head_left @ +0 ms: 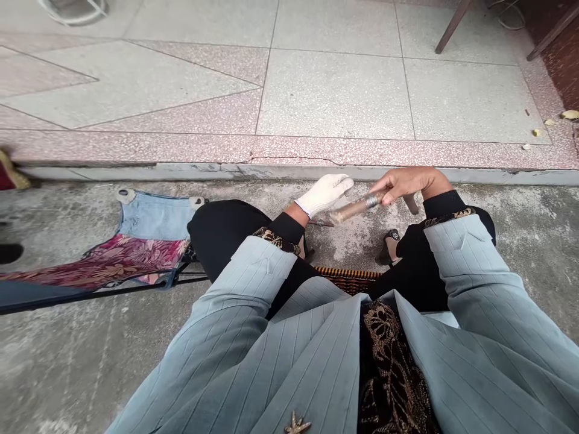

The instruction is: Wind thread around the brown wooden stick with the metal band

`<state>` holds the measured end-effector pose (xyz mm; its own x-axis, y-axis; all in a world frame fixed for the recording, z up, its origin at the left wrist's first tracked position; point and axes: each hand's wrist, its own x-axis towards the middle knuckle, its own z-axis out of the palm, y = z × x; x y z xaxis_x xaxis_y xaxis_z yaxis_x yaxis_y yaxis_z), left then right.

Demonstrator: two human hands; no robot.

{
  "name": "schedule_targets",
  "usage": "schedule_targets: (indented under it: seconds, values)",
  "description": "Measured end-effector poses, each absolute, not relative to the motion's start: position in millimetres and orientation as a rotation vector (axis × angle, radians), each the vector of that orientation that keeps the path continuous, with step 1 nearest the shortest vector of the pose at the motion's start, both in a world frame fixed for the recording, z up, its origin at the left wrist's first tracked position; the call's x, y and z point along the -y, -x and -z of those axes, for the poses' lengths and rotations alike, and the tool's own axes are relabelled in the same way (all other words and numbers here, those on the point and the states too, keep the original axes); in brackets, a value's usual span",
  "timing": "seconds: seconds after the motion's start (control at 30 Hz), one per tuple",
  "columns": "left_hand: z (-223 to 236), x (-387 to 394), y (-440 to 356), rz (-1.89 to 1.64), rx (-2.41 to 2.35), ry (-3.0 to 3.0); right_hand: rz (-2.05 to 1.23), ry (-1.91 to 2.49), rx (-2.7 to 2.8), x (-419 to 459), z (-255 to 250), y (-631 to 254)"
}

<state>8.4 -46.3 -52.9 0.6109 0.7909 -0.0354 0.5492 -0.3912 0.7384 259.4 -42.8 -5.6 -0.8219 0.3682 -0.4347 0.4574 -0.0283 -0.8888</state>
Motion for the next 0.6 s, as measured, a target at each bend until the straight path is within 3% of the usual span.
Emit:
schedule_targets:
  seconds: [0.17,0.23,0.3,0.37,0.43,0.5,0.6]
  values:
    - [62,59,-17,-0.443,-0.990,-1.981,2.365,-1.552,-2.330,43,3,-259]
    - [64,66,-21,-0.374,-0.871,-2.001,2.324,-1.898,-2.354,39,11,-256]
    - [66,71,-25,-0.261,-0.799,-2.084,2.015,-2.230,-2.345,34,19,-253]
    - [66,74,-26,-0.163,-0.786,-2.167,1.466,-2.385,-2.300,30,25,-251]
    - [63,73,-25,-0.126,-0.833,-2.233,0.934,-2.252,-2.205,30,28,-247]
    - [59,71,-21,-0.126,-0.921,-2.289,0.661,-1.944,-2.107,32,31,-242]
    - [53,64,-13,-0.155,-1.055,-2.313,0.780,-1.489,-2.010,39,33,-235]
